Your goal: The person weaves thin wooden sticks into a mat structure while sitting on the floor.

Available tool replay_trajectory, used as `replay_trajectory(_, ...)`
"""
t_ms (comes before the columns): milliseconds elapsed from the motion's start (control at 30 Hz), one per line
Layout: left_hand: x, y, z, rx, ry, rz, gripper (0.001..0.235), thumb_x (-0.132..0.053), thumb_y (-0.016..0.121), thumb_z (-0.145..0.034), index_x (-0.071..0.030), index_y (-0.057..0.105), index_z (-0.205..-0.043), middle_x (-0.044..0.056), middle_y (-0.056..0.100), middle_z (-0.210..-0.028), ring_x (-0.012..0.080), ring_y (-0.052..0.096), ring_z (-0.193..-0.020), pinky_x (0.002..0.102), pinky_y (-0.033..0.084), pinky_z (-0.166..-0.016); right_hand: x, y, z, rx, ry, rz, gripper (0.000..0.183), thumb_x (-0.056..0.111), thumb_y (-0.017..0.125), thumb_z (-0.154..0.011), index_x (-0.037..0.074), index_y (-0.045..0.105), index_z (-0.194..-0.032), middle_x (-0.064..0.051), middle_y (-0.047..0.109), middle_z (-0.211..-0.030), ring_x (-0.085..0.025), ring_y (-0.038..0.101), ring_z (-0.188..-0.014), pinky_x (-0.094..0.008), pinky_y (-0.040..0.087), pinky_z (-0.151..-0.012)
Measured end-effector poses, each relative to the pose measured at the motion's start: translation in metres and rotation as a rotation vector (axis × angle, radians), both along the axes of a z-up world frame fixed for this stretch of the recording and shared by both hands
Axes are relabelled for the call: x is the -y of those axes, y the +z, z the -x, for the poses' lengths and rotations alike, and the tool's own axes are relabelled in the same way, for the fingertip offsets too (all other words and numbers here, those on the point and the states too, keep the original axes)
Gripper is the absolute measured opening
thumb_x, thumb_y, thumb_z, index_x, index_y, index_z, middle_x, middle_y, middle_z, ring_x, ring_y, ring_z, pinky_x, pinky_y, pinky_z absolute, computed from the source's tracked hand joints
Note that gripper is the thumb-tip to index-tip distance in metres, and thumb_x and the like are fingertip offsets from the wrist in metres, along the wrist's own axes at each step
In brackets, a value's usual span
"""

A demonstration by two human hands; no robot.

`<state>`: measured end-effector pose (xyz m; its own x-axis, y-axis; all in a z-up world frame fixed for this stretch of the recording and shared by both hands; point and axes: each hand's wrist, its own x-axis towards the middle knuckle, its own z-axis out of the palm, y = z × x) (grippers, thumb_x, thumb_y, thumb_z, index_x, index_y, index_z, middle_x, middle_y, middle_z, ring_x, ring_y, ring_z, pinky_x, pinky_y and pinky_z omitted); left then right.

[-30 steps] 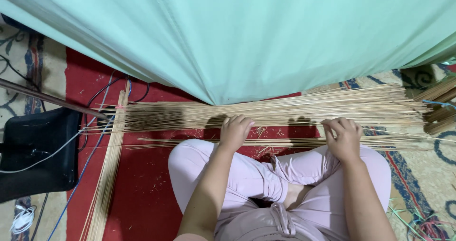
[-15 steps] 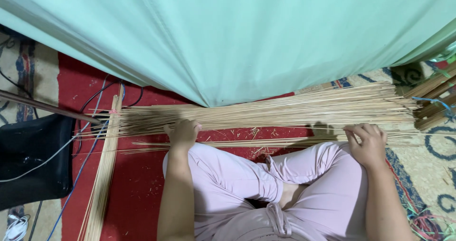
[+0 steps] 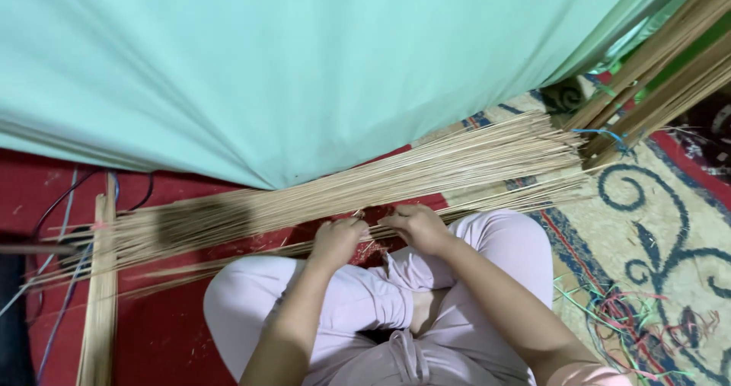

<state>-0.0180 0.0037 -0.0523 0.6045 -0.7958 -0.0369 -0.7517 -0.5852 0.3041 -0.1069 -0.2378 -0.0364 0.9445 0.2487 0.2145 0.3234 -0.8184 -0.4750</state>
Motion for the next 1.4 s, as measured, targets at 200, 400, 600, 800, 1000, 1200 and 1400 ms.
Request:
replay_trajectory(200,-0.073,-0.013,-0.093,-0.165,0.352,-0.414,0.024,-0.042,0.055,-0.096,-0.040,0.078,-0.103,-0.003,0.075,-0.105,0.0248,0.072,-0.112,0.046,0.059,-0.085,0.085,-0.013,-0.022,-0.361,-0.199,0.000,0.020,0.018,0.066,-0.095,0.020,0.079,-0.110,-0.015,0.077,-0.100,-0.040,0.074,-0.101,-0.050,0.057,-0.087)
replay_trajectory(400,-0.056,-0.041,-0.094,-0.407,0.376,-0.642,0.028,-0.033,0.063,-0.090,-0.036,0.080,-0.112,0.001,0.077,-0.125,0.0268,0.067,-0.127,0.046,0.055,-0.102,0.178,-0.107,-0.026,-0.762,-0.313,0.101,0.020,0.034,0.076,-0.086,0.031,0.083,-0.104,-0.007,0.081,-0.108,-0.036,0.072,-0.113,-0.048,0.056,-0.100)
replay_trajectory(600,-0.040,-0.092,-0.096,-0.299,0.157,-0.837,0.034,-0.024,0.055,-0.094,-0.011,0.078,-0.114,0.016,0.075,-0.121,0.0365,0.068,-0.122,0.057,0.054,-0.096,0.169,-0.163,-0.039,-0.754,-0.319,0.246,0.017,0.031,0.081,-0.079,0.033,0.082,-0.096,0.001,0.081,-0.097,-0.028,0.076,-0.105,-0.043,0.060,-0.093)
replay_trajectory(800,-0.019,-0.048,-0.084,-0.280,0.177,-0.796,0.032,-0.028,0.058,-0.094,-0.011,0.078,-0.113,0.014,0.076,-0.119,0.0355,0.069,-0.119,0.054,0.056,-0.092,0.140,-0.097,-0.036,-0.818,-0.334,0.307,0.024,0.038,0.085,-0.075,0.027,0.081,-0.096,-0.004,0.080,-0.098,-0.030,0.075,-0.104,-0.045,0.061,-0.091)
replay_trajectory(1000,-0.019,-0.068,-0.092,0.165,0.156,-0.233,0.023,-0.028,0.057,-0.093,-0.016,0.077,-0.093,0.006,0.075,-0.095,0.0283,0.071,-0.099,0.044,0.057,-0.081,0.125,-0.040,-0.039,-0.554,-0.394,0.276,0.024,0.040,0.075,-0.089,0.022,0.078,-0.105,-0.008,0.076,-0.105,-0.032,0.075,-0.102,-0.046,0.063,-0.089)
replay_trajectory(1200,-0.003,-0.096,-0.093,0.337,0.107,-0.111,0.018,-0.019,0.056,-0.092,-0.019,0.073,-0.092,0.001,0.068,-0.092,0.0246,0.069,-0.093,0.038,0.059,-0.071,0.140,-0.120,-0.054,-0.133,-0.257,0.486,0.021,0.030,0.064,-0.095,0.024,0.071,-0.114,-0.005,0.069,-0.113,-0.029,0.074,-0.104,-0.041,0.063,-0.085)
replay_trajectory(1400,-0.012,-0.115,-0.101,0.216,0.163,-0.311,0.019,-0.015,0.054,-0.092,-0.015,0.074,-0.094,0.004,0.071,-0.098,0.0263,0.072,-0.093,0.041,0.060,-0.072,0.137,-0.125,-0.063,-0.380,-0.194,0.618,0.043,0.033,0.067,-0.095,0.026,0.057,-0.136,-0.005,0.061,-0.131,-0.030,0.063,-0.127,-0.045,0.057,-0.102)
